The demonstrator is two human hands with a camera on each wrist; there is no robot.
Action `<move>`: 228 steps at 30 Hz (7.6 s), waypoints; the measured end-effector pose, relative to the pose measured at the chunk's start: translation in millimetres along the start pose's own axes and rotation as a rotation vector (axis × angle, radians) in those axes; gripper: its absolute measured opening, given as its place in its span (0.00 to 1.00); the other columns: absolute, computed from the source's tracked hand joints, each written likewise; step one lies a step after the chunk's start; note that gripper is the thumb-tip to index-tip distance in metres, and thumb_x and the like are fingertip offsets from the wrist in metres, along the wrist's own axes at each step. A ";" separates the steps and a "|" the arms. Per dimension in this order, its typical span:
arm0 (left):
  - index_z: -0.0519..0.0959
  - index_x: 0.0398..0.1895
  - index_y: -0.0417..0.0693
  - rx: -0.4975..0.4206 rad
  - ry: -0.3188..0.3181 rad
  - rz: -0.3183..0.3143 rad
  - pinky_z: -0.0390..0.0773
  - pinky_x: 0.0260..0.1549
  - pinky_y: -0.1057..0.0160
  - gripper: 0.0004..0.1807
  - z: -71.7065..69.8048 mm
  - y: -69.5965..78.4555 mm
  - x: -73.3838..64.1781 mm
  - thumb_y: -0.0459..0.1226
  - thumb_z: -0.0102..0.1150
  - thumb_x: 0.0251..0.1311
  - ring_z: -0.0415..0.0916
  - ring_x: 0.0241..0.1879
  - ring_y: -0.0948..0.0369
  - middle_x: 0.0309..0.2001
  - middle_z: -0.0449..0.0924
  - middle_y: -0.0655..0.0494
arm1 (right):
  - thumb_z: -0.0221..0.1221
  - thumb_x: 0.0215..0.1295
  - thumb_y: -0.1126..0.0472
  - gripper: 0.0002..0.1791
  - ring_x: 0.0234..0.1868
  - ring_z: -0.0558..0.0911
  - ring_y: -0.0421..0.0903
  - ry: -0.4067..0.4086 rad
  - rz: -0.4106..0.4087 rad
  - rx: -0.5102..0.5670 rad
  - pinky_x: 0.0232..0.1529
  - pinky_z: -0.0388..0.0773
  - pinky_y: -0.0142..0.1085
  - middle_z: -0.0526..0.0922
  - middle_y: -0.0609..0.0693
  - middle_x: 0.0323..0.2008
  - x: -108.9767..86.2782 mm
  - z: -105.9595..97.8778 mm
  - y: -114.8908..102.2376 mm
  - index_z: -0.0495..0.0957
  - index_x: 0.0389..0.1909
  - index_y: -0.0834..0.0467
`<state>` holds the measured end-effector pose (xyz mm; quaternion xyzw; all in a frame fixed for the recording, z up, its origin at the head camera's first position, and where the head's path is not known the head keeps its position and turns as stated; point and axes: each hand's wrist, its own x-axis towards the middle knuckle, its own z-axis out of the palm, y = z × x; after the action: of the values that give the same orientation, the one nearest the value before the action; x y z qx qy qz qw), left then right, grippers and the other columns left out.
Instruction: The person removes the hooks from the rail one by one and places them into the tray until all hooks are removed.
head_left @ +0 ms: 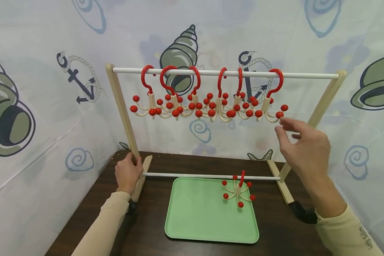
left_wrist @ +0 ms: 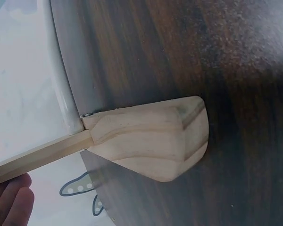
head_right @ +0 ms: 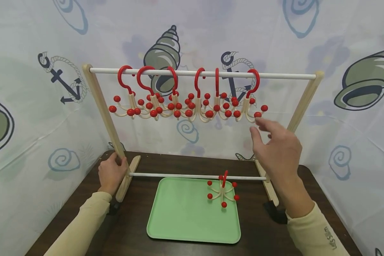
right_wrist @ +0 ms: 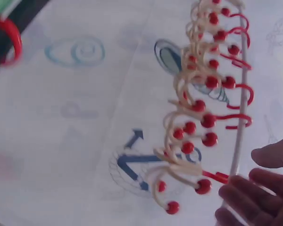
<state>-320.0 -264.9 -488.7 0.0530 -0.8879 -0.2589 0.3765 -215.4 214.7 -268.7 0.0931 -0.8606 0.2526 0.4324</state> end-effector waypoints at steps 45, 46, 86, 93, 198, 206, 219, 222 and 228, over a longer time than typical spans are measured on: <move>0.77 0.30 0.42 0.013 0.012 -0.056 0.72 0.19 0.42 0.10 -1.6 4.9 -1.5 0.40 0.62 0.60 0.77 0.20 0.40 0.19 0.79 0.43 | 0.54 0.70 0.45 0.29 0.48 0.81 0.61 -0.297 0.188 -0.012 0.35 0.72 0.46 0.84 0.64 0.46 101.6 25.8 28.7 0.77 0.59 0.65; 0.77 0.30 0.42 0.014 0.013 -0.058 0.72 0.19 0.42 0.10 -1.1 4.8 -2.0 0.41 0.62 0.60 0.77 0.20 0.40 0.19 0.79 0.43 | 0.54 0.70 0.46 0.29 0.48 0.81 0.62 -0.290 0.183 -0.013 0.35 0.72 0.46 0.84 0.64 0.46 102.2 23.0 28.2 0.77 0.59 0.65; 0.80 0.33 0.41 -0.019 0.034 -0.110 0.71 0.19 0.45 0.10 -8.6 -1.0 -5.6 0.40 0.62 0.60 0.75 0.18 0.45 0.19 0.79 0.46 | 0.68 0.60 0.52 0.13 0.31 0.86 0.48 -0.408 0.611 0.015 0.29 0.76 0.46 0.88 0.50 0.30 -194.6 61.8 23.6 0.86 0.39 0.56; 0.81 0.34 0.41 -0.019 0.033 -0.101 0.72 0.19 0.44 0.10 -5.7 2.2 -5.4 0.40 0.63 0.60 0.75 0.18 0.45 0.19 0.79 0.45 | 0.69 0.58 0.51 0.15 0.28 0.86 0.49 -0.348 0.644 -0.040 0.24 0.75 0.46 0.88 0.51 0.29 -215.8 72.7 19.1 0.86 0.40 0.57; 0.81 0.33 0.42 -0.035 0.039 -0.149 0.71 0.23 0.41 0.09 -0.8 13.6 -3.1 0.39 0.64 0.58 0.77 0.23 0.39 0.19 0.79 0.45 | 0.58 0.69 0.50 0.23 0.53 0.78 0.55 -0.491 0.120 0.095 0.45 0.75 0.48 0.83 0.58 0.50 111.1 78.4 -18.8 0.80 0.57 0.60; 0.81 0.32 0.42 -0.033 0.052 -0.142 0.71 0.22 0.42 0.09 0.3 11.8 -3.5 0.40 0.64 0.58 0.77 0.22 0.40 0.19 0.78 0.46 | 0.57 0.69 0.50 0.22 0.47 0.78 0.54 -0.469 0.124 0.097 0.38 0.74 0.45 0.84 0.58 0.46 115.0 67.9 -19.2 0.80 0.56 0.59; 0.78 0.24 0.45 -0.035 0.053 -0.133 0.71 0.24 0.43 0.10 -0.8 10.5 -1.2 0.40 0.64 0.59 0.77 0.21 0.43 0.17 0.77 0.49 | 0.58 0.69 0.49 0.22 0.49 0.82 0.52 -0.335 0.166 0.121 0.37 0.76 0.37 0.85 0.55 0.49 119.1 47.3 -12.9 0.80 0.57 0.57; 0.78 0.25 0.44 -0.038 0.059 -0.129 0.72 0.23 0.43 0.10 -1.0 11.1 -1.8 0.40 0.64 0.59 0.77 0.21 0.43 0.17 0.77 0.49 | 0.57 0.69 0.48 0.23 0.49 0.83 0.51 -0.287 0.186 0.126 0.40 0.78 0.36 0.85 0.54 0.49 116.3 41.6 -7.7 0.80 0.58 0.56; 0.79 0.26 0.44 -0.048 0.057 -0.122 0.72 0.23 0.44 0.09 -2.3 13.0 -2.6 0.40 0.64 0.59 0.77 0.20 0.44 0.18 0.78 0.49 | 0.59 0.68 0.46 0.24 0.47 0.84 0.51 -0.222 0.226 0.167 0.40 0.77 0.32 0.84 0.56 0.48 100.9 29.2 6.3 0.81 0.57 0.57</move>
<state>-315.3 -253.9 -482.6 0.1052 -0.8656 -0.3011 0.3862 -299.6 210.9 -205.7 0.0585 -0.8840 0.3584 0.2943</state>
